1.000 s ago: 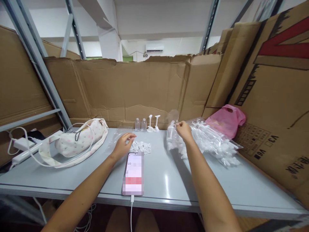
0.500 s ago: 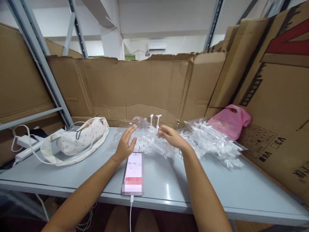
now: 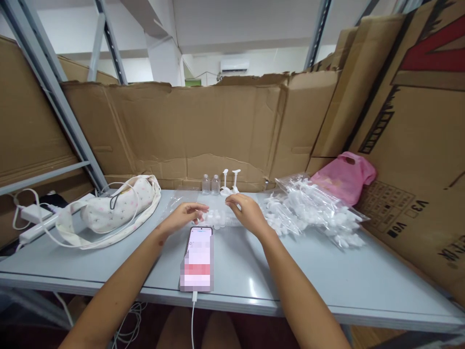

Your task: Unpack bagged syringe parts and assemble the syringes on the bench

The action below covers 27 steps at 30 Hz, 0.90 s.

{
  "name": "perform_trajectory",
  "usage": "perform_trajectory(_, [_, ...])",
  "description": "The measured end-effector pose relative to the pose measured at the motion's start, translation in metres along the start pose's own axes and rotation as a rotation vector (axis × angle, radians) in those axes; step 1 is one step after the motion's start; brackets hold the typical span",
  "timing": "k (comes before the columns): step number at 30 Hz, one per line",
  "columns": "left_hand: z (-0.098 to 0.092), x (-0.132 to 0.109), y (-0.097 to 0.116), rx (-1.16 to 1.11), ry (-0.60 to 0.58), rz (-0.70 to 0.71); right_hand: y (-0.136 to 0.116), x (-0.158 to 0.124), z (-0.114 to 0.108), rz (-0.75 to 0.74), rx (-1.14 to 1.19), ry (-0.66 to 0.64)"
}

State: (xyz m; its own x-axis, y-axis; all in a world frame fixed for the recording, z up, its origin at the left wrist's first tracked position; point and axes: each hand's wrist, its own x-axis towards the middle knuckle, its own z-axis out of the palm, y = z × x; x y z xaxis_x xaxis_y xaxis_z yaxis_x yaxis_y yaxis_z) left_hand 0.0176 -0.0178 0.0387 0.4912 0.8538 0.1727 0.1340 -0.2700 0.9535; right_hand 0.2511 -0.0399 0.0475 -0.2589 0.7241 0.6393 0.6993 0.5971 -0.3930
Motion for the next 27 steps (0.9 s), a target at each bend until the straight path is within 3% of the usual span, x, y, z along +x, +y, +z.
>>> perform_trajectory(6, [0.0,-0.003,0.004,0.127,-0.076,0.17,-0.006,-0.002,0.008,-0.096,-0.11,0.135])
perform_trajectory(15, [-0.003,-0.007,0.005,0.121,-0.265,0.148,-0.01,-0.004,0.013,-0.097,-0.182,0.161])
perform_trajectory(27, [0.011,-0.007,-0.003,0.236,-0.061,0.083,-0.016,-0.006,0.022,-0.142,-0.144,0.12])
